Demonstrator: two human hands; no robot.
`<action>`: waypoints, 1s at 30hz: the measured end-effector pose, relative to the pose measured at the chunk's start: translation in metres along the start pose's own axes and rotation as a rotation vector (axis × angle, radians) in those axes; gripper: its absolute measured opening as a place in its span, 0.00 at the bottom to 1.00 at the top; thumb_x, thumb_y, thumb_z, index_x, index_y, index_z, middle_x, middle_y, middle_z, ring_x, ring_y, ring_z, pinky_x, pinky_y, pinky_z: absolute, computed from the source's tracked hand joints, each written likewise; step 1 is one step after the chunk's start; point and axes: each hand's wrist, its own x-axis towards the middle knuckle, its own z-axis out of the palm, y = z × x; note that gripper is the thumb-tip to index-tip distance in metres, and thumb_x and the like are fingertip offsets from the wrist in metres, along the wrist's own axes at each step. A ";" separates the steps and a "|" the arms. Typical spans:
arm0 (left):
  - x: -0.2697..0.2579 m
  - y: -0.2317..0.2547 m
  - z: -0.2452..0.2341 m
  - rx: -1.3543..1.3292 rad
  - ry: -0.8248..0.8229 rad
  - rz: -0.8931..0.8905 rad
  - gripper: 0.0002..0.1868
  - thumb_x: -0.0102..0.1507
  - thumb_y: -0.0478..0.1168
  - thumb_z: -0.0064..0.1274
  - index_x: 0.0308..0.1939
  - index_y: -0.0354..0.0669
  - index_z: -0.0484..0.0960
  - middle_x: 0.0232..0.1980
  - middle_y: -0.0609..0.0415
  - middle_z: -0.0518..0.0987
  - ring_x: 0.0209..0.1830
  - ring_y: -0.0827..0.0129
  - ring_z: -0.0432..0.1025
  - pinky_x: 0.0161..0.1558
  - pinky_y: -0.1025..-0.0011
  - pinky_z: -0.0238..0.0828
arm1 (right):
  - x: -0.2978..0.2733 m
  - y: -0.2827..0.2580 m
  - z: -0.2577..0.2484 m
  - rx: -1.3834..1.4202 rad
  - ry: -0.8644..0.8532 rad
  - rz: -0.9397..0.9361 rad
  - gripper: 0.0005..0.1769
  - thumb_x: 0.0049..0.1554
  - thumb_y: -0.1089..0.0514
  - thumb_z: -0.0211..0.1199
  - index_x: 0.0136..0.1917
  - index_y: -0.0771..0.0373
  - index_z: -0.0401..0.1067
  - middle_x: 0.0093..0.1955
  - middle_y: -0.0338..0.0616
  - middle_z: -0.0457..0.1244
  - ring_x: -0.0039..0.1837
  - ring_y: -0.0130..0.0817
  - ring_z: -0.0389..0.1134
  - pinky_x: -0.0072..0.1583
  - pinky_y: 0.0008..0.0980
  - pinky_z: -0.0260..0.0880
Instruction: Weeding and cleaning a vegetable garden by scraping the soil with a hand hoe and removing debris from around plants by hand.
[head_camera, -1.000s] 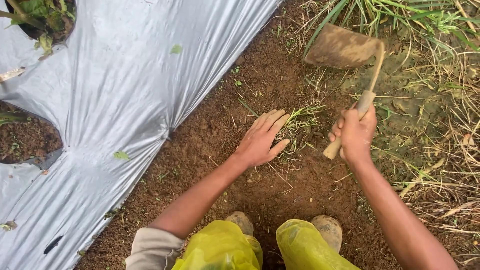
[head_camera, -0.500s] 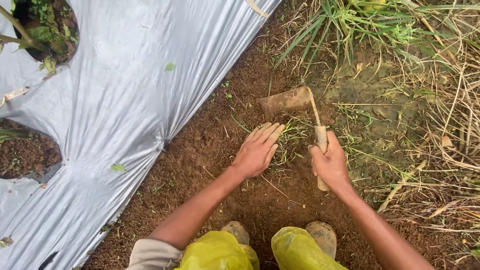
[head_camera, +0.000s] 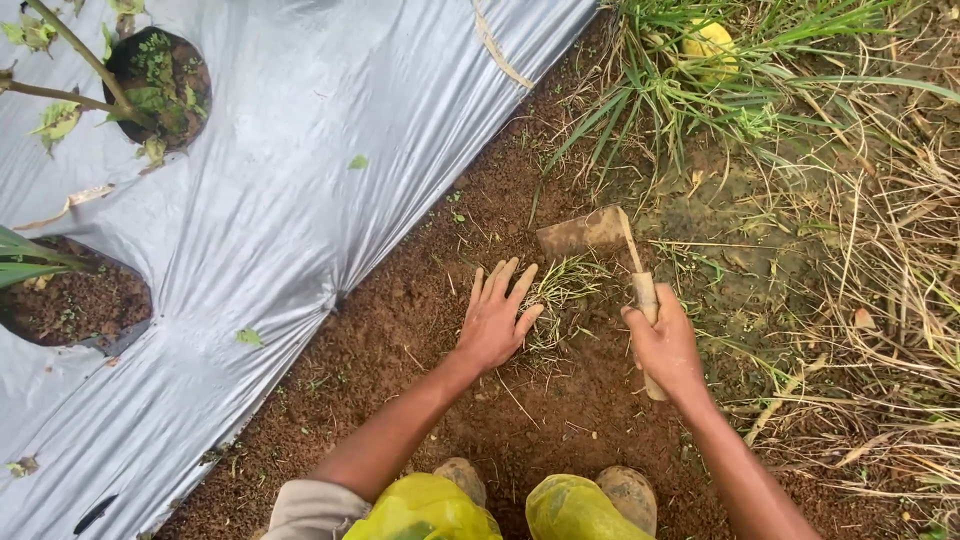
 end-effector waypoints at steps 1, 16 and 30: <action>0.000 0.002 0.001 -0.004 -0.015 -0.012 0.35 0.73 0.63 0.26 0.81 0.57 0.52 0.81 0.43 0.54 0.83 0.52 0.46 0.80 0.49 0.26 | -0.001 -0.008 -0.005 -0.116 0.051 -0.023 0.13 0.61 0.67 0.54 0.59 0.72 0.64 0.27 0.48 0.58 0.23 0.31 0.57 0.23 0.30 0.57; 0.019 0.000 -0.076 -0.077 -0.169 -0.137 0.20 0.71 0.51 0.45 0.66 0.55 0.73 0.63 0.52 0.75 0.70 0.58 0.66 0.69 0.52 0.64 | 0.033 -0.056 -0.049 -1.024 -0.013 -0.282 0.14 0.67 0.54 0.45 0.62 0.62 0.57 0.52 0.69 0.66 0.50 0.70 0.73 0.52 0.64 0.71; 0.091 -0.026 -0.228 -0.488 0.463 0.097 0.10 0.70 0.40 0.48 0.35 0.44 0.78 0.28 0.57 0.72 0.28 0.70 0.68 0.38 0.68 0.68 | 0.061 -0.051 -0.081 -1.028 -0.092 0.076 0.33 0.63 0.49 0.53 0.75 0.70 0.58 0.57 0.73 0.68 0.61 0.65 0.72 0.61 0.64 0.69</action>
